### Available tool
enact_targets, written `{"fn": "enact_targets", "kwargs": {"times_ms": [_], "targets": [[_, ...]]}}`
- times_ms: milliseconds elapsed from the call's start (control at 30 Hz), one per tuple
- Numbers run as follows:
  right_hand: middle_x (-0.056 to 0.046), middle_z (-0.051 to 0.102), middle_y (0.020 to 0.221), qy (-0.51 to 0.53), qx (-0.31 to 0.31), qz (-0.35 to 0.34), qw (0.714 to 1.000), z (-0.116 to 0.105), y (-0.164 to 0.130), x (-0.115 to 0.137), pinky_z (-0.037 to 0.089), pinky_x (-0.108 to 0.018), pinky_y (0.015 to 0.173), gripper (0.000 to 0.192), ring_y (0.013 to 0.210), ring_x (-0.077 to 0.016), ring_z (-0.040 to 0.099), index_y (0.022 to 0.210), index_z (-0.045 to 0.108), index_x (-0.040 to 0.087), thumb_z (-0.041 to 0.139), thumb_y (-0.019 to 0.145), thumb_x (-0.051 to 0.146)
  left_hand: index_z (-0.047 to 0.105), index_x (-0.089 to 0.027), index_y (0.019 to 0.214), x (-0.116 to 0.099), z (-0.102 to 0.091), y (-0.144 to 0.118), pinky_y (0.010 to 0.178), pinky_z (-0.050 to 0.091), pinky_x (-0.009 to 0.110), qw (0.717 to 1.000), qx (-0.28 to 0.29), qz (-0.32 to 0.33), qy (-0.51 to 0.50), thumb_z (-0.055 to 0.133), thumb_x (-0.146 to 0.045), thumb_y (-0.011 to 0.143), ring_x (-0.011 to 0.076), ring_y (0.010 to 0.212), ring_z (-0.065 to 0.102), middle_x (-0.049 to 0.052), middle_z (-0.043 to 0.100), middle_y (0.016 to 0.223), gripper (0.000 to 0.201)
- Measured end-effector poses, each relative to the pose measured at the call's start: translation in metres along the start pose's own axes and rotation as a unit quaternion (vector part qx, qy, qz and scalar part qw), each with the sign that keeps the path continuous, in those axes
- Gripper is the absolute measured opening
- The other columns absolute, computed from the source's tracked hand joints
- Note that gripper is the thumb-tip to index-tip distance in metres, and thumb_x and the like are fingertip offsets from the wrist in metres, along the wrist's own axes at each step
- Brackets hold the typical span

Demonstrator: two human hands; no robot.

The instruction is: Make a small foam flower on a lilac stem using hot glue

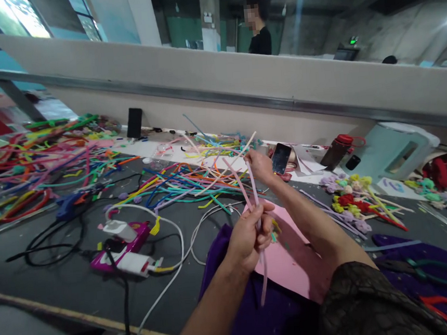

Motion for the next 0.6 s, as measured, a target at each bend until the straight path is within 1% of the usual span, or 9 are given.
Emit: {"fn": "enact_targets", "kwargs": {"times_ms": [67,167,233,433,533,600], "targets": [[-0.003,0.063,0.073,0.069,-0.009,0.019,0.997,-0.004,0.003,-0.005,0.035,-0.024,0.057,0.023,0.065,-0.0155,0.054,0.081,0.060,0.019,0.041,0.081,0.033,0.053,-0.015,0.090,-0.001,-0.001,0.001,0.033,0.011,0.017,1.000,0.003,0.009,-0.012,0.053,-0.043,0.075,0.0019,0.031,0.024,-0.007,0.042,0.048,0.032],[-0.001,0.061,0.064,0.199,-0.001,0.037,0.979,-0.002,0.005,-0.007,0.035,-0.021,0.051,0.020,0.055,-0.0118,0.052,0.074,0.059,0.017,0.043,0.078,0.029,0.053,-0.014,0.088,-0.002,-0.002,0.002,0.033,0.011,0.017,1.000,-0.002,0.014,-0.020,0.054,-0.042,0.074,0.0018,0.031,0.024,-0.006,0.042,0.048,0.031],[-0.001,0.060,0.062,0.240,0.010,0.040,0.970,-0.001,0.006,-0.006,0.036,-0.019,0.048,0.019,0.051,-0.0099,0.051,0.072,0.058,0.015,0.043,0.077,0.026,0.053,-0.014,0.088,-0.002,-0.004,0.003,0.033,0.013,0.016,1.000,-0.011,0.011,-0.023,0.055,-0.042,0.074,0.0016,0.031,0.024,-0.007,0.042,0.048,0.031],[-0.003,0.063,0.067,0.275,0.030,0.036,0.960,-0.006,0.006,-0.003,0.039,-0.016,0.045,0.019,0.047,-0.0067,0.052,0.076,0.056,0.013,0.040,0.078,0.023,0.053,-0.015,0.088,-0.009,-0.009,0.003,0.033,0.014,0.016,0.998,-0.024,0.023,-0.046,0.056,-0.040,0.073,0.0016,0.032,0.025,-0.007,0.041,0.049,0.030],[-0.002,0.061,0.061,0.249,0.030,0.039,0.967,-0.010,0.006,-0.007,0.038,-0.017,0.044,0.018,0.047,-0.0081,0.052,0.074,0.056,0.014,0.042,0.078,0.024,0.054,-0.014,0.088,-0.012,-0.010,0.004,0.033,0.014,0.015,0.997,-0.030,0.031,-0.064,0.056,-0.038,0.073,0.0014,0.032,0.025,-0.007,0.040,0.048,0.029],[-0.002,0.061,0.061,0.216,0.024,0.042,0.975,-0.014,0.007,-0.010,0.038,-0.019,0.048,0.016,0.052,-0.0105,0.054,0.074,0.057,0.015,0.045,0.077,0.025,0.054,-0.014,0.089,-0.011,-0.011,0.004,0.033,0.014,0.015,0.997,-0.029,0.032,-0.067,0.056,-0.037,0.073,0.0014,0.032,0.025,-0.007,0.041,0.049,0.027]]}}
Point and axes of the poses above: each hand's wrist, its own y-axis towards the middle knuckle, its own z-axis out of the palm, x = y × z, the point moved 6 cm from there along y, towards the middle knuckle
